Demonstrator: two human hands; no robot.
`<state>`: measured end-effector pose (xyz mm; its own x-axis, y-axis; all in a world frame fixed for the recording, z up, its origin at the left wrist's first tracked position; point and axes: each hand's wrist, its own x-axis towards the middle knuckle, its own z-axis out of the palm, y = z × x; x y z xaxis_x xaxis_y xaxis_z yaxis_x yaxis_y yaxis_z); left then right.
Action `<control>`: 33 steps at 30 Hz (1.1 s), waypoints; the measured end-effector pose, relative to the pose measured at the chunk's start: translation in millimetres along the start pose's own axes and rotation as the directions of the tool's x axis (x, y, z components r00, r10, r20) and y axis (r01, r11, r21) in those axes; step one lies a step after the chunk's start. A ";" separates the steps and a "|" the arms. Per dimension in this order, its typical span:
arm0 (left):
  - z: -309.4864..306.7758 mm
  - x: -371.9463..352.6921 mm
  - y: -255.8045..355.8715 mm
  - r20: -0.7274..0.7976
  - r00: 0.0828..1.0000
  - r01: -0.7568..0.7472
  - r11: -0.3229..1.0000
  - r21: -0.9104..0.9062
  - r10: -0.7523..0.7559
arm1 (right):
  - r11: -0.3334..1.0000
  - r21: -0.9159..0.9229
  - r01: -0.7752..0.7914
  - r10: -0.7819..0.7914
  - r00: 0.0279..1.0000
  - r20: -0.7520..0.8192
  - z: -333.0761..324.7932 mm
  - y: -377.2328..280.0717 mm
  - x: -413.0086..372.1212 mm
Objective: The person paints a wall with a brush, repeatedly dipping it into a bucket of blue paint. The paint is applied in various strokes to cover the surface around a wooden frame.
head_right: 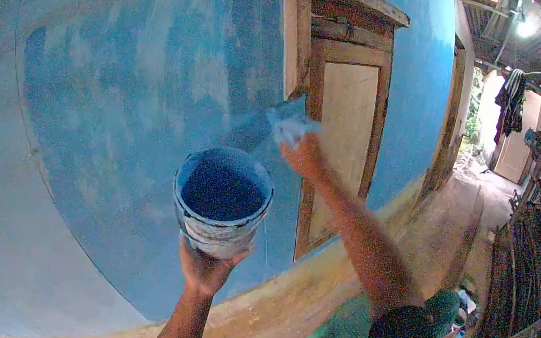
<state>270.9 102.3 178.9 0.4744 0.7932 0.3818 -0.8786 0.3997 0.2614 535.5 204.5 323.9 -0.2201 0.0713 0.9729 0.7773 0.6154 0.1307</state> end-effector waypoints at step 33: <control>-25.2 -16.3 -19.4 -0.144 0.986 -0.071 0.993 0.093 0.084 | 0.922 0.199 -0.331 0.326 0.944 0.056 -8.9 1.7 -45.1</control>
<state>278.8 93.1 145.3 0.3861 0.8818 0.2710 -0.9012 0.2979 0.3147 552.0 195.3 282.0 0.0129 0.3121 0.9500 0.6722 0.7006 -0.2394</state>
